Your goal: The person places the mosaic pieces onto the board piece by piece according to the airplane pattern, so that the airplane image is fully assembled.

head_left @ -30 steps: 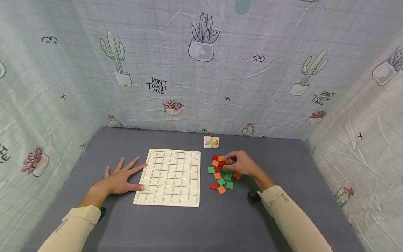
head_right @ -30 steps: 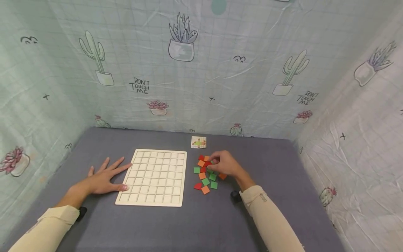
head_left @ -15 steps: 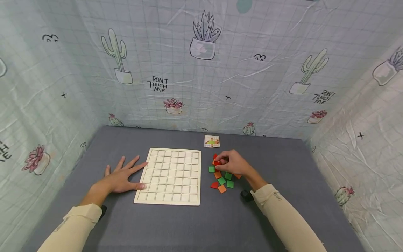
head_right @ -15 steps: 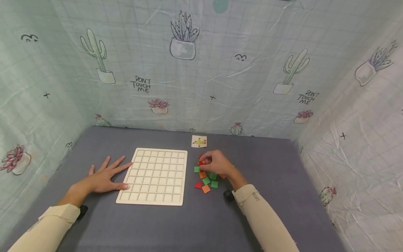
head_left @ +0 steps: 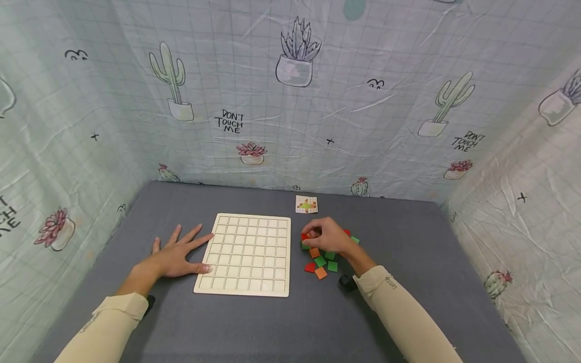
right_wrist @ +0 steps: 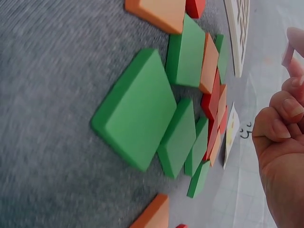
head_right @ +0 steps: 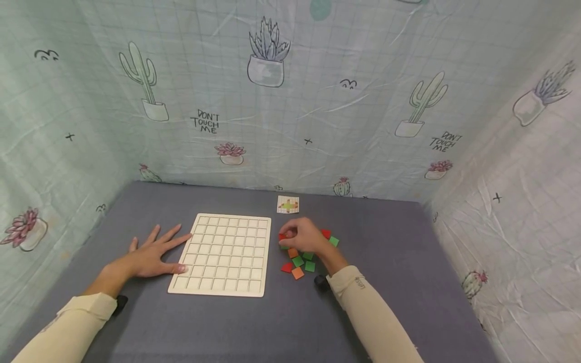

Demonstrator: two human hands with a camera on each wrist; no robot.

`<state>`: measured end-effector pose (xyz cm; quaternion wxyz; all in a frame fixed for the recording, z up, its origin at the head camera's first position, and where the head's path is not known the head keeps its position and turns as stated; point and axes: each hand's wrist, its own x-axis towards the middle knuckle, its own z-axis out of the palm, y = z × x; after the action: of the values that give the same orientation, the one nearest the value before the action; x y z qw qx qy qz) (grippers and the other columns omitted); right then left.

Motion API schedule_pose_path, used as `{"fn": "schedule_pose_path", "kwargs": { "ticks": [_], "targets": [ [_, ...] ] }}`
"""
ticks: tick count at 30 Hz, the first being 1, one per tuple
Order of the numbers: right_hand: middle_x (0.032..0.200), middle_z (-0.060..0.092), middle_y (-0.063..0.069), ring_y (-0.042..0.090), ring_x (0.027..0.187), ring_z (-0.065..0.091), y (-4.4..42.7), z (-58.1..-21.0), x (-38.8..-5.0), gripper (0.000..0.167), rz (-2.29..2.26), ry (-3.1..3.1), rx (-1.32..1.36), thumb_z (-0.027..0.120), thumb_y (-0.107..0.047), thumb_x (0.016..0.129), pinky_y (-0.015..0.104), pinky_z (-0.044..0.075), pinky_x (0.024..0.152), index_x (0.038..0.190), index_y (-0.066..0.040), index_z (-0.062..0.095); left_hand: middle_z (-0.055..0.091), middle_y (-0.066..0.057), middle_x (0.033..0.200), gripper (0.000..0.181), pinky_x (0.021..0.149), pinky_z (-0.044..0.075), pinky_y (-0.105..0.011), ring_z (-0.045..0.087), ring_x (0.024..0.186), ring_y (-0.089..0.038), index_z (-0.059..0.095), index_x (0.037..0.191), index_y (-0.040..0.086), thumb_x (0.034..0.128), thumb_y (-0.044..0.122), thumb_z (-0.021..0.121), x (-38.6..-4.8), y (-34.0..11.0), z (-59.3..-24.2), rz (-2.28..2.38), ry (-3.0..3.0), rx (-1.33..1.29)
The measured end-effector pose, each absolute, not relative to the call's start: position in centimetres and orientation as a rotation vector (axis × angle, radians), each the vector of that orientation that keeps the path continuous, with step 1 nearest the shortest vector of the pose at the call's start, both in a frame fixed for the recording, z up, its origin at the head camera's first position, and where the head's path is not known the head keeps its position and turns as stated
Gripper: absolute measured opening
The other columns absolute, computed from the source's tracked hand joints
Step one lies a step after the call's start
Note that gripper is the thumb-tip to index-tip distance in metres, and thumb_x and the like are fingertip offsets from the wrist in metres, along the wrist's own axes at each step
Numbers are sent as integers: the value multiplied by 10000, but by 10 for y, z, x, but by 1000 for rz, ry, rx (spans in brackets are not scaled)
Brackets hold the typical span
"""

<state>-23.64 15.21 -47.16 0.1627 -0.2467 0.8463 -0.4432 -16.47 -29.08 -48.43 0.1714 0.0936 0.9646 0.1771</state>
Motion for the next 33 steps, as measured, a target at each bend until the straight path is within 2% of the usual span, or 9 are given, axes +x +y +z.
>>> {"fn": "schedule_pose_path", "kwargs": {
  "ticks": [7, 25, 33],
  "targets": [
    [729, 519, -7, 126, 625, 445, 144, -472, -238, 200, -1259, 2412, -714, 787, -94, 925, 244, 408, 598, 1091, 16, 766, 119, -121, 1770, 1006, 1086, -52, -904, -21, 1569, -606, 344, 1639, 332, 811, 769, 711, -164, -290, -483, 510, 2737, 257],
    [744, 535, -7, 147, 669, 478, 129, -477, -240, 182, -1290, 2376, -676, 799, -86, 914, 257, 450, 648, 1076, -9, 770, 123, -123, 1769, 1018, 1080, -54, -909, -21, 1567, -609, 347, 1638, 329, 801, 781, 709, -162, -286, -481, 516, 2730, 246],
    [715, 534, -14, 121, 619, 454, 121, -480, -240, 181, -1284, 2384, -699, 810, -88, 906, 240, 441, 621, 1073, -25, 778, 117, -117, 1771, 1015, 1087, -56, -904, -29, 1569, -604, 339, 1640, 341, 804, 786, 704, -162, -288, -480, 505, 2726, 240]
  ]
}}
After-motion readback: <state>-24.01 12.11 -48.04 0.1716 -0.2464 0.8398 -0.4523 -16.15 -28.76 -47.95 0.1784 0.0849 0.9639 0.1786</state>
